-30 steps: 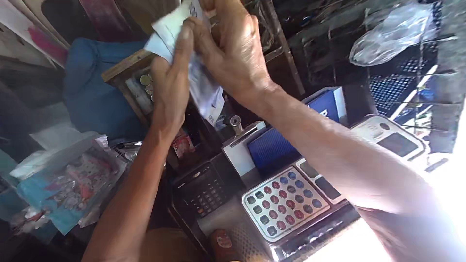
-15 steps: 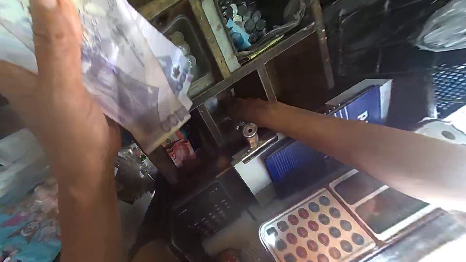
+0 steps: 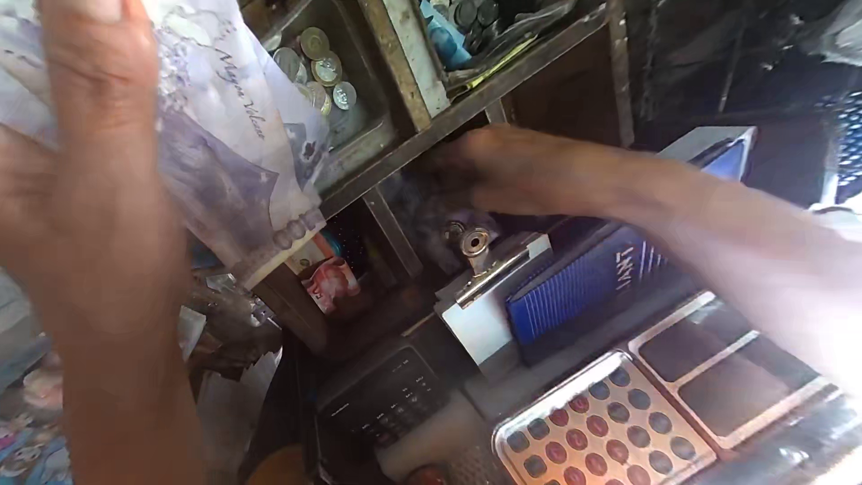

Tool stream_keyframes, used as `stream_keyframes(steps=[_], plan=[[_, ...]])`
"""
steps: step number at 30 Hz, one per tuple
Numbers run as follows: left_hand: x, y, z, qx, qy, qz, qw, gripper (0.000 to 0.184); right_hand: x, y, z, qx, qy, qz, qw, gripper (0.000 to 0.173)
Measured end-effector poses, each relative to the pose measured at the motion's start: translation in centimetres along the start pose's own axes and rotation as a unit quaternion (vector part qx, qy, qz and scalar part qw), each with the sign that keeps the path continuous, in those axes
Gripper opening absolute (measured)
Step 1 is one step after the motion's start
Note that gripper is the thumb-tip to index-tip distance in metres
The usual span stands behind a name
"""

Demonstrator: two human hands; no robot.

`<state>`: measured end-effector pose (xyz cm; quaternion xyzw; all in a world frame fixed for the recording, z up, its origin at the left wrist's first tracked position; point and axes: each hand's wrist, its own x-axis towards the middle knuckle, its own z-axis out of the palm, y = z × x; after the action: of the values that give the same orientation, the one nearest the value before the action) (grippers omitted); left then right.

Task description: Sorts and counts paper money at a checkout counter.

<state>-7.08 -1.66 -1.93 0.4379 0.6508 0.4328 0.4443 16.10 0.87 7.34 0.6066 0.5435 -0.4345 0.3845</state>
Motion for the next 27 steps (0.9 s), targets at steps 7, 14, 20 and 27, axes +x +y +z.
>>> stream_keyframes(steps=[7, 14, 20, 27], plan=[[-1.8, 2.5, 4.2, -0.031, -0.143, 0.087, 0.985, 0.028, 0.4, 7.6, -2.8, 0.226, 0.249, -0.391, 0.857, 0.011], [-2.2, 2.4, 5.8, -0.125, -0.205, -0.089, 0.967, 0.027, 2.4, 3.2, -0.8, 0.295, 0.288, -0.431, 0.803, 0.015], [-2.4, 2.9, 5.1, -0.154, -0.195, -0.089, 0.965, 0.036, 3.8, 2.3, -0.3, 0.260, 0.357, -0.397, 0.804, 0.018], [-0.6, 3.7, 6.5, -0.111, -0.186, 0.010, 0.976, 0.018, 2.8, 0.8, -0.6, 0.305, 0.346, -0.396, 0.794, 0.046]])
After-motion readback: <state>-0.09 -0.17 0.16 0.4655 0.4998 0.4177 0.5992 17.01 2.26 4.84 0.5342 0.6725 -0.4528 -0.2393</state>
